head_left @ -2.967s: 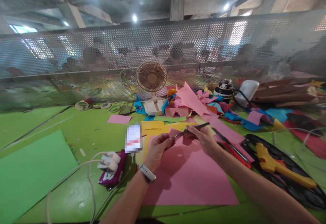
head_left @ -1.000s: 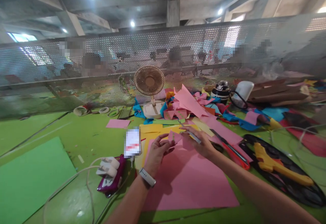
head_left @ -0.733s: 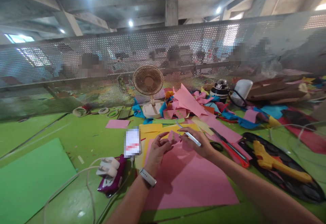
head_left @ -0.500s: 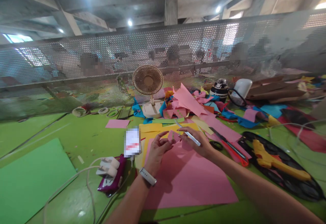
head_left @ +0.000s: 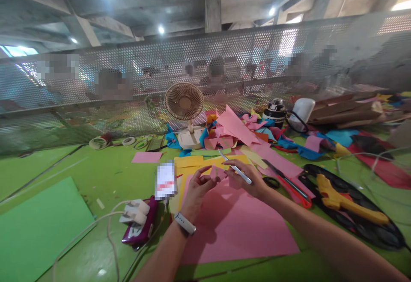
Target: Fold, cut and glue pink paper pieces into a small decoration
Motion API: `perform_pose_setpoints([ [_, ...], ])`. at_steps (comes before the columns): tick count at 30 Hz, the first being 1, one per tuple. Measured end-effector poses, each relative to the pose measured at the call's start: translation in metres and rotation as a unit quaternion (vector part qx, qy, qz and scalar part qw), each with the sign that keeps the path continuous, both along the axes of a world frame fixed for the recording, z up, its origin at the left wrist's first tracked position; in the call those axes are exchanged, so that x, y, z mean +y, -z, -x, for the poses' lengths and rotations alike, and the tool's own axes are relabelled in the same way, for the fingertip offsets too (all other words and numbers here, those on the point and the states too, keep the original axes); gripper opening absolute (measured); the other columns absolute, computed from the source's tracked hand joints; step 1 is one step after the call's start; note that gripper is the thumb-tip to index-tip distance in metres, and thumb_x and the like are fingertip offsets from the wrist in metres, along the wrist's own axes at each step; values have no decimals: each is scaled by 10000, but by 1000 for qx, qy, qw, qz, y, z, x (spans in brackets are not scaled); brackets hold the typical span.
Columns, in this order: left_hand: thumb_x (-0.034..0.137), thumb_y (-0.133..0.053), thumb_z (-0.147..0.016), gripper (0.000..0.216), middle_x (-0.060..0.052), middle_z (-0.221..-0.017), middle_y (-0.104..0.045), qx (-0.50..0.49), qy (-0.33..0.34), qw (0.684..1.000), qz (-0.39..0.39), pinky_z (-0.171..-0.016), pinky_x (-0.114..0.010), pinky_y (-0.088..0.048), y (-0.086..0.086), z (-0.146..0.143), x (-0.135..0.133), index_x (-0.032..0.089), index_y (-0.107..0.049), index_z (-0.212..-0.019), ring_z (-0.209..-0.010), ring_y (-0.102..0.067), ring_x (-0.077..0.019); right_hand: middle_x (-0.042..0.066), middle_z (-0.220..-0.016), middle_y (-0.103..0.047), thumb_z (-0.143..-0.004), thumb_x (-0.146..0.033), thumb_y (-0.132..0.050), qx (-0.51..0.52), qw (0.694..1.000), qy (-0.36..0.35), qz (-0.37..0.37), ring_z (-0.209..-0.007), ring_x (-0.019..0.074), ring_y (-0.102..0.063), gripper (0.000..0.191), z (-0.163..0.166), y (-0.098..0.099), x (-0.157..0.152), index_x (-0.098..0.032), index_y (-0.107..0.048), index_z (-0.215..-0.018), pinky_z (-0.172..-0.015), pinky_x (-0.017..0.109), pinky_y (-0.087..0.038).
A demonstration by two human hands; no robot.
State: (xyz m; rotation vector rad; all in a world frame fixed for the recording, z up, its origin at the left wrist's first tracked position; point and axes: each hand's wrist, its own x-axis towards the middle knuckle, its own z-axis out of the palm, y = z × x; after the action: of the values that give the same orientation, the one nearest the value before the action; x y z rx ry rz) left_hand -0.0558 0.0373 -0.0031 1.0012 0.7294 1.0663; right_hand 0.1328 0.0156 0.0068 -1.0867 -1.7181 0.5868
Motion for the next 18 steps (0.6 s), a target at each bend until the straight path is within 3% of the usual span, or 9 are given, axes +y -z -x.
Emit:
perform_pose_setpoints([
  [18, 207, -768, -640, 548, 38, -664, -604, 3, 0, 1000, 2, -754, -259, -431, 0, -1, 0, 208, -529, -1134, -721, -612, -124, 10, -768, -632, -827, -314, -519, 36, 999, 20, 22, -642, 144, -578, 293, 3, -3, 0, -232, -602, -1096, -583, 238, -434],
])
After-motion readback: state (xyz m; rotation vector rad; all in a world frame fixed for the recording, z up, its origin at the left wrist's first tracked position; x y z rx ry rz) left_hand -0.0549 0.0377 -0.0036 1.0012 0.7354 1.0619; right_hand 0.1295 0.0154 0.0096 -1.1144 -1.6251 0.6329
